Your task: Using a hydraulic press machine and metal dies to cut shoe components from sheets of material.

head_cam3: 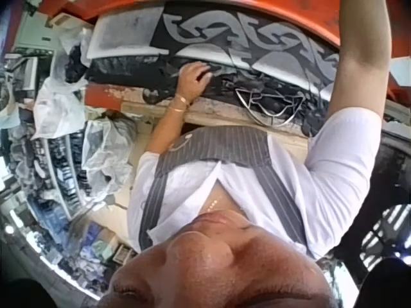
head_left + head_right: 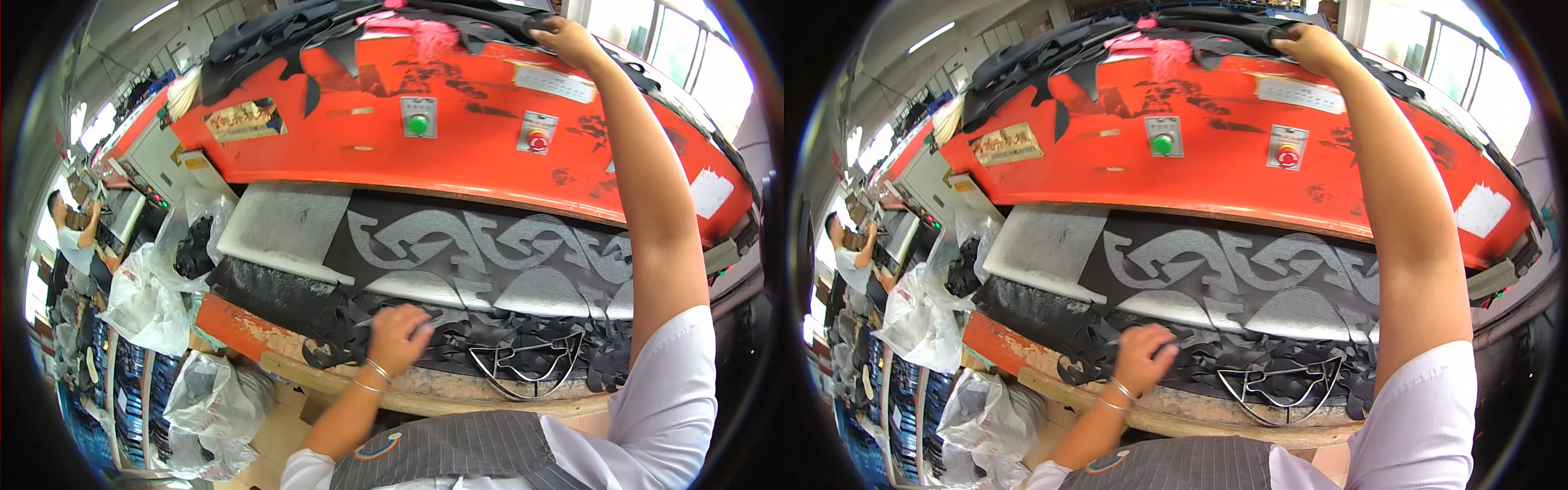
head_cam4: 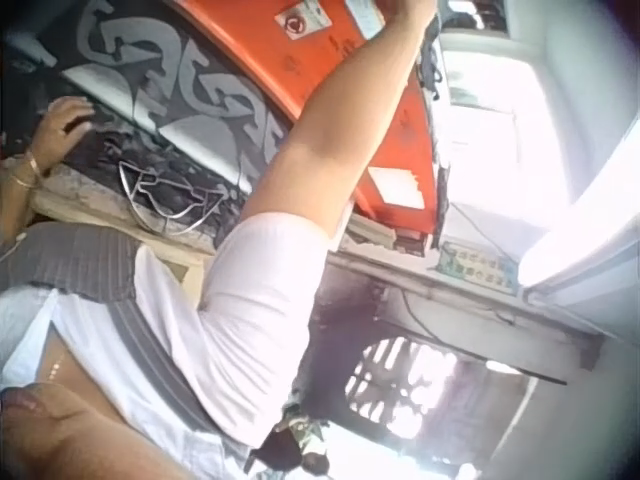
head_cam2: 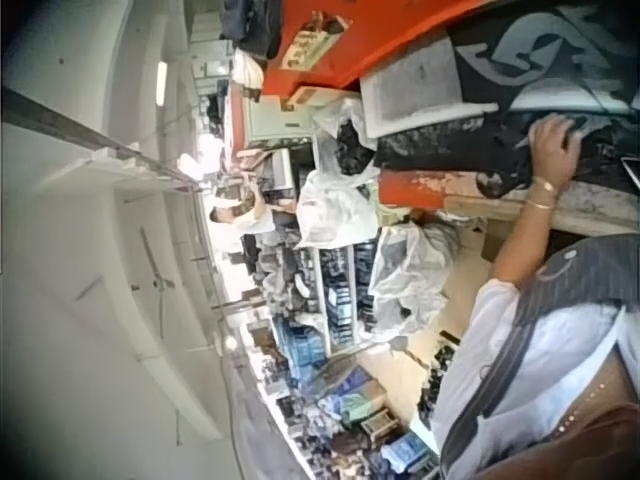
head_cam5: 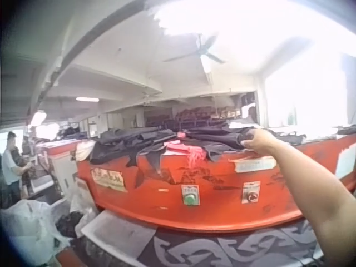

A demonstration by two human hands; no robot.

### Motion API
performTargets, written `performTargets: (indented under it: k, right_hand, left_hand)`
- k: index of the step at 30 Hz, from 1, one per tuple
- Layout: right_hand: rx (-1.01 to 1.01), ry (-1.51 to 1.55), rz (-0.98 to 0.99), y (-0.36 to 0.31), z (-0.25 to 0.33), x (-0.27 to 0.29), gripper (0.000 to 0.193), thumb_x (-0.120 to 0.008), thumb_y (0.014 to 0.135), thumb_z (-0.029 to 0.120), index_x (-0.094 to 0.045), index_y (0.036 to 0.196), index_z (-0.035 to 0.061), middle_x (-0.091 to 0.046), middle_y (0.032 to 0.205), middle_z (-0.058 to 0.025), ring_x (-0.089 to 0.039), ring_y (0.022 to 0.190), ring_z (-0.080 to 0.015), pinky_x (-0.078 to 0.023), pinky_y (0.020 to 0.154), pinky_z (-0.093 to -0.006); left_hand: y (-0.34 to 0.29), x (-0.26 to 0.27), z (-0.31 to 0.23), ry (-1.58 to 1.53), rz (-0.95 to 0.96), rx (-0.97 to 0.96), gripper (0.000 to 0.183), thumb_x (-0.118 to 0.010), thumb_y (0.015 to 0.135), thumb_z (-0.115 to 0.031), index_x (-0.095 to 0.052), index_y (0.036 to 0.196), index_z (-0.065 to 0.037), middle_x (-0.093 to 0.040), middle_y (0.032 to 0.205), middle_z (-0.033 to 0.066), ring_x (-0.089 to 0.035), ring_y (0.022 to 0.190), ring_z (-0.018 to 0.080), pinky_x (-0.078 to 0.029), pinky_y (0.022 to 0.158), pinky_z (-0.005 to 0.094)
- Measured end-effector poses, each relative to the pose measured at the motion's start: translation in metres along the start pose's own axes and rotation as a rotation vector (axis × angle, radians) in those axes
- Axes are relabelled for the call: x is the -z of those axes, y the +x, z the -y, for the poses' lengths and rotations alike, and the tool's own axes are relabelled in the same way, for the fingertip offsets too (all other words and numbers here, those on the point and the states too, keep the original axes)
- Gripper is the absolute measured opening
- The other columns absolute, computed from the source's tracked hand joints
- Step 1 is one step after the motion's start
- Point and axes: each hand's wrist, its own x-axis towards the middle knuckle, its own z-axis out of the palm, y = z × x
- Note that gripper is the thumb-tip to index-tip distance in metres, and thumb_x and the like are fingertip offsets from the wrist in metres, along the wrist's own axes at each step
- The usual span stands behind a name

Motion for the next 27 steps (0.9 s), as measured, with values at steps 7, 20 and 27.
performTargets:
  k: [7,20,27]
  right_hand:
    - [-0.209,0.058,-0.142,0.007,0.007,-0.006,0.05,-0.07,0.082,0.039,-0.062,0.118,0.0055,-0.068,0.108,-0.0161,-0.065,0.094,-0.0245,-0.048,0.087,-0.0342]
    - [0.094,0.55,0.258,-0.325,0.276,-0.246,0.037,-0.076,0.075,0.015,-0.06,0.106,0.0037,-0.063,0.097,-0.0156,-0.058,0.092,-0.0356,-0.048,0.08,-0.0428]
    - [0.227,0.431,0.45,-0.349,0.263,-0.255,0.055,-0.076,0.076,0.021,-0.057,0.125,0.0057,-0.063,0.106,-0.0123,-0.055,0.103,-0.0287,-0.041,0.088,-0.0401]
  left_hand:
    - [0.036,0.095,0.156,0.234,-0.118,0.382,0.034,-0.068,0.081,-0.028,-0.067,0.106,-0.006,-0.065,0.108,0.0137,-0.059,0.103,0.0349,-0.044,0.09,0.0467]
    - [0.068,0.094,0.241,-0.055,0.128,-0.015,0.047,-0.081,0.069,-0.027,-0.069,0.109,-0.005,-0.062,0.108,0.0093,-0.049,0.119,0.0323,-0.039,0.101,0.042]
    - [0.056,0.095,0.245,-0.084,0.106,0.019,0.022,-0.079,0.07,-0.018,-0.076,0.088,-0.007,-0.064,0.096,0.0057,-0.053,0.116,0.0304,-0.039,0.1,0.0423]
